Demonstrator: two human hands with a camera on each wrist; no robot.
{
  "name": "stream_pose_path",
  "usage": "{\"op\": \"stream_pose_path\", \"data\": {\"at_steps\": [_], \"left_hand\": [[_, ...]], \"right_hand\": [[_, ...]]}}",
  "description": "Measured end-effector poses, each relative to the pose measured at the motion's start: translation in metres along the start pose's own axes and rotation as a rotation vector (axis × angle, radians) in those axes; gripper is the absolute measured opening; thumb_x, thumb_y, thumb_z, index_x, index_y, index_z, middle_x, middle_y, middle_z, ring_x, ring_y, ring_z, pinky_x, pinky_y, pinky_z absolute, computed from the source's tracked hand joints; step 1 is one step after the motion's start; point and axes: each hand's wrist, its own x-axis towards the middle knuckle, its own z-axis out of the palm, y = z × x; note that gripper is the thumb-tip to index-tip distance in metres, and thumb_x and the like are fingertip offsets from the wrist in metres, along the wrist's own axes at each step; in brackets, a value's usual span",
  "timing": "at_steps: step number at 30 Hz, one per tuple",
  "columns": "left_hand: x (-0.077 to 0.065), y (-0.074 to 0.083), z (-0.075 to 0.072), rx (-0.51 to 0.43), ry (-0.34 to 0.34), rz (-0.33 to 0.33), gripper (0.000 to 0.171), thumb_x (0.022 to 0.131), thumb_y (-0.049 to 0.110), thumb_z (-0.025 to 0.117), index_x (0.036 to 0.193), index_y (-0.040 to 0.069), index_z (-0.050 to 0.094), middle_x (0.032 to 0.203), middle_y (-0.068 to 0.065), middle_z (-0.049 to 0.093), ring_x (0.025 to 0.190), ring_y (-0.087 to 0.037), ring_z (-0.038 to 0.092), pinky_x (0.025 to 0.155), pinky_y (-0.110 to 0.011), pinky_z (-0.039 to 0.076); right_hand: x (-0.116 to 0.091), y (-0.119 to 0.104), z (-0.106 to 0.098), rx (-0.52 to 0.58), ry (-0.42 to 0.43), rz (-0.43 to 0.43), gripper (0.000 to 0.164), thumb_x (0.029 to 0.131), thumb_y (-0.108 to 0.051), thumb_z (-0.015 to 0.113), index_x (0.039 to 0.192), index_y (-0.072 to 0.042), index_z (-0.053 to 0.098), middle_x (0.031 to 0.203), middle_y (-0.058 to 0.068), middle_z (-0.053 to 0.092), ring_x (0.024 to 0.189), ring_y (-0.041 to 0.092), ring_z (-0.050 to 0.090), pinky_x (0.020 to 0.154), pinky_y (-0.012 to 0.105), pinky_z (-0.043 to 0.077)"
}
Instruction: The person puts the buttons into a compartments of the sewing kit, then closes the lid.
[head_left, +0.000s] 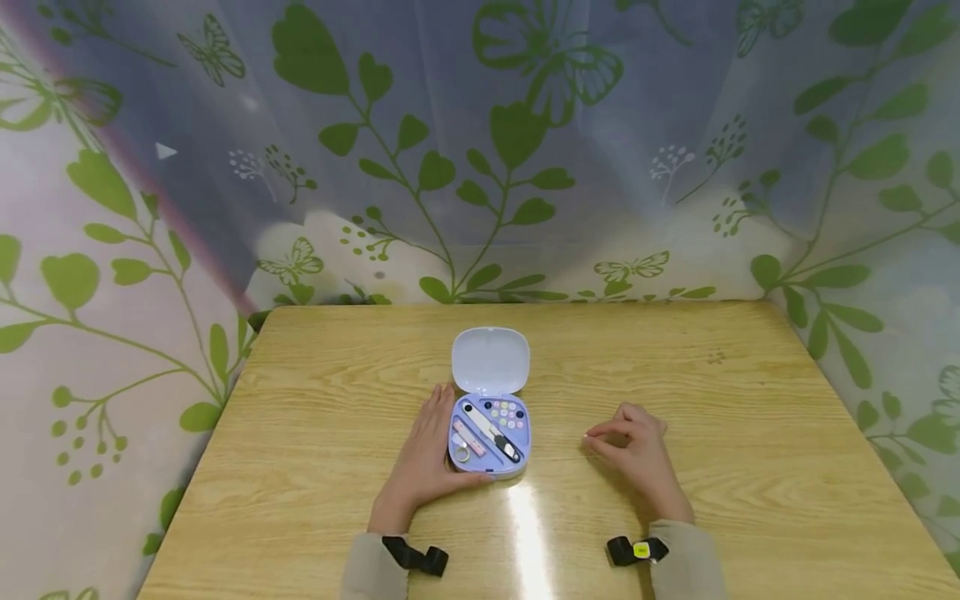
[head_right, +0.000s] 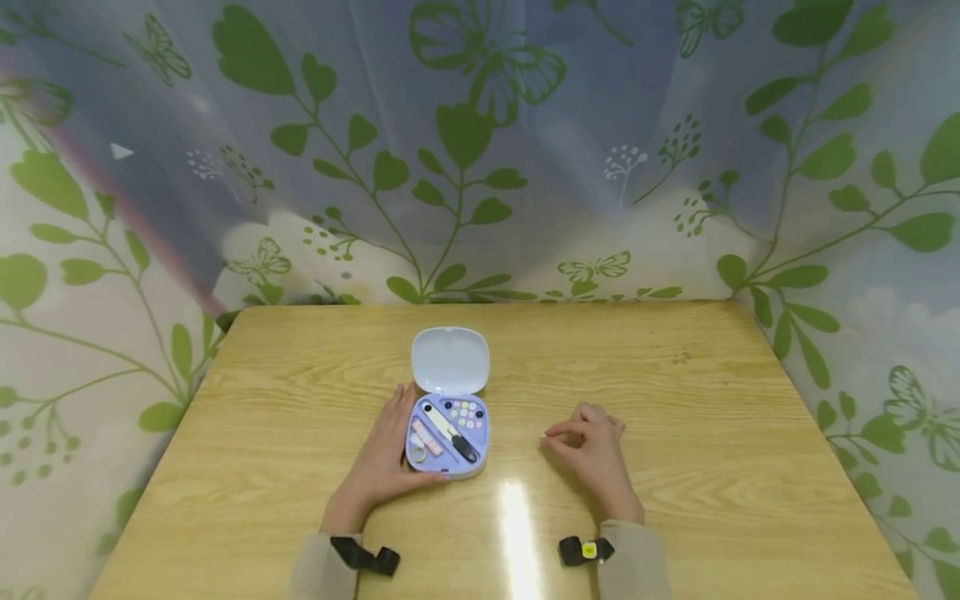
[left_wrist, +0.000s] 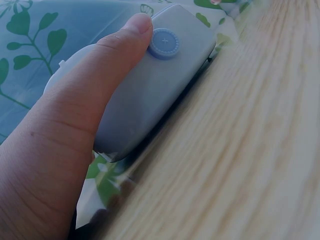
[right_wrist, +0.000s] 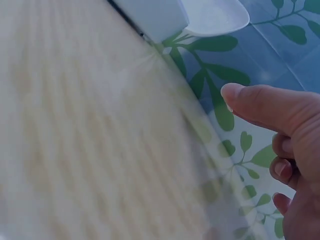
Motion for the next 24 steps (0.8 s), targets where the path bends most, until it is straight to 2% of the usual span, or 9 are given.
{"op": "stream_pose_path", "data": {"at_steps": [4, 8, 17, 24], "left_hand": [[-0.001, 0.0, 0.0, -0.001, 0.005, 0.001, 0.139, 0.062, 0.083, 0.07, 0.16, 0.007, 0.007, 0.166, -0.011, 0.011, 0.153, -0.024, 0.003, 0.124, -0.044, 0.011], [-0.001, -0.001, 0.001, -0.003, 0.001, -0.003, 0.14, 0.062, 0.084, 0.07, 0.16, 0.007, 0.005, 0.166, -0.011, 0.011, 0.153, -0.023, 0.002, 0.124, -0.042, 0.01], [-0.001, -0.001, 0.001, -0.007, -0.007, -0.014, 0.14, 0.062, 0.085, 0.068, 0.16, 0.008, 0.004, 0.166, -0.011, 0.01, 0.153, -0.021, 0.0, 0.124, -0.041, 0.009], [-0.001, 0.0, 0.001, -0.01, -0.014, -0.021, 0.141, 0.061, 0.084, 0.07, 0.16, 0.009, 0.004, 0.166, -0.01, 0.01, 0.153, -0.02, 0.0, 0.124, -0.042, 0.01]], "right_hand": [[0.007, -0.008, 0.003, -0.006, 0.012, -0.056, 0.02, 0.065, 0.002, 0.089, 0.076, -0.012, 0.079, 0.069, -0.008, 0.04, 0.07, 0.008, 0.035, 0.074, 0.037, 0.013], [0.016, -0.017, 0.007, 0.009, 0.013, -0.096, 0.02, 0.064, 0.001, 0.09, 0.075, -0.013, 0.079, 0.067, -0.002, 0.041, 0.07, 0.011, 0.036, 0.074, 0.038, 0.013], [0.037, -0.038, 0.022, 0.043, -0.057, -0.119, 0.011, 0.072, -0.01, 0.088, 0.076, -0.015, 0.08, 0.069, 0.005, 0.04, 0.073, 0.011, 0.035, 0.079, 0.042, 0.015], [0.047, -0.049, 0.034, 0.057, -0.08, -0.129, 0.015, 0.069, -0.006, 0.089, 0.076, -0.016, 0.08, 0.07, 0.008, 0.039, 0.076, 0.012, 0.036, 0.083, 0.043, 0.019]]}}
